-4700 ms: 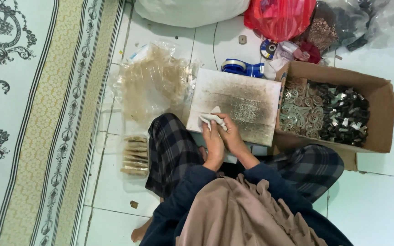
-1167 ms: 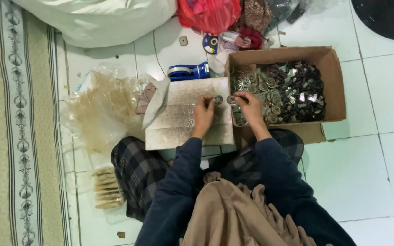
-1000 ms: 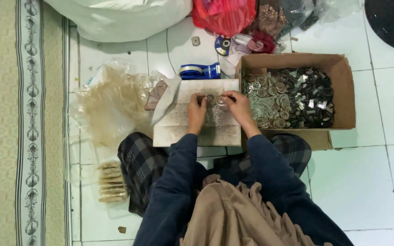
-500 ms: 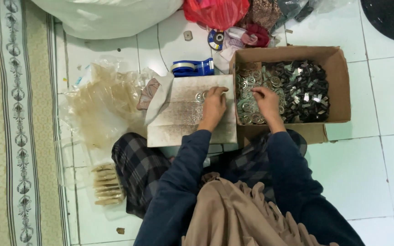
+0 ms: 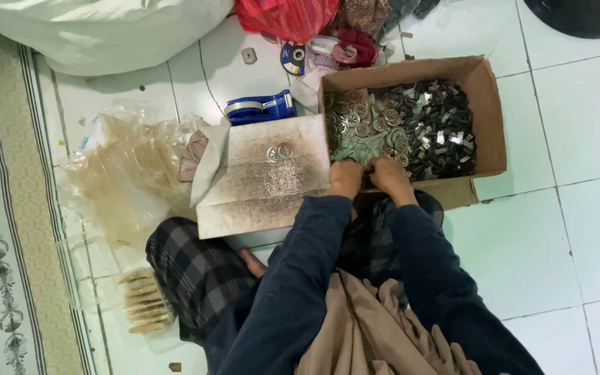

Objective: The person picks up metal ornaments from a box and by hand, places them into small plastic bags, then places the filled bags on top of a larger piece of material.

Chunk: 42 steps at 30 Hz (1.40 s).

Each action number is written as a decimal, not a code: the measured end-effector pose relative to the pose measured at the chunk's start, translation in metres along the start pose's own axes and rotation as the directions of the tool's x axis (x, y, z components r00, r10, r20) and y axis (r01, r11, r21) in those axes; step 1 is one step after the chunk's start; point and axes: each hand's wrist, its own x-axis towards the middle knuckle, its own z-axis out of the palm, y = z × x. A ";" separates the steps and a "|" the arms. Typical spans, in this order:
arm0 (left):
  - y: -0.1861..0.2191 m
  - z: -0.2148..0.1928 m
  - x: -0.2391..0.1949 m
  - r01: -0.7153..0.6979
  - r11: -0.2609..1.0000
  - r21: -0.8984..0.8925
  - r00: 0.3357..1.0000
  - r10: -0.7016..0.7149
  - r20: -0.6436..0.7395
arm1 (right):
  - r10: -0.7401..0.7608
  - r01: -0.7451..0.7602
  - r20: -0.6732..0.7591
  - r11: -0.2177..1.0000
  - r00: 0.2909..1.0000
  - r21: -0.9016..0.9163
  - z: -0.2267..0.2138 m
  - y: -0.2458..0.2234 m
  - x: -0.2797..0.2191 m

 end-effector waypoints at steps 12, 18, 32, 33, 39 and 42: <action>-0.016 -0.080 -0.051 0.000 0.994 -0.105 0.999 -0.006 -0.053 | 0.004 0.037 -0.086 0.884 0.996 0.466 0.015 0.027 0.004; -0.027 -0.131 -0.078 -0.019 0.798 -0.602 0.981 -0.102 -0.166 | 0.015 0.070 -0.111 0.691 0.994 0.719 -0.007 0.027 -0.014; -0.087 -0.108 -0.133 -0.159 0.223 -0.962 0.844 -0.475 -0.250 | 0.022 0.259 -0.352 0.636 0.936 0.727 0.008 -0.006 0.000; -0.097 -0.104 -0.143 -0.143 0.234 -0.962 0.803 -0.540 -0.250 | 0.004 0.288 -0.380 0.645 0.925 0.708 0.012 -0.018 0.003; -0.147 -0.103 -0.196 -0.130 0.182 -0.975 0.700 -0.680 -0.220 | -0.153 0.376 -0.368 0.635 0.917 0.674 0.001 -0.123 -0.013; -0.158 -0.096 -0.207 -0.156 0.183 -0.971 0.662 -0.710 -0.240 | -0.174 0.384 -0.364 0.652 0.915 0.654 0.017 -0.142 0.001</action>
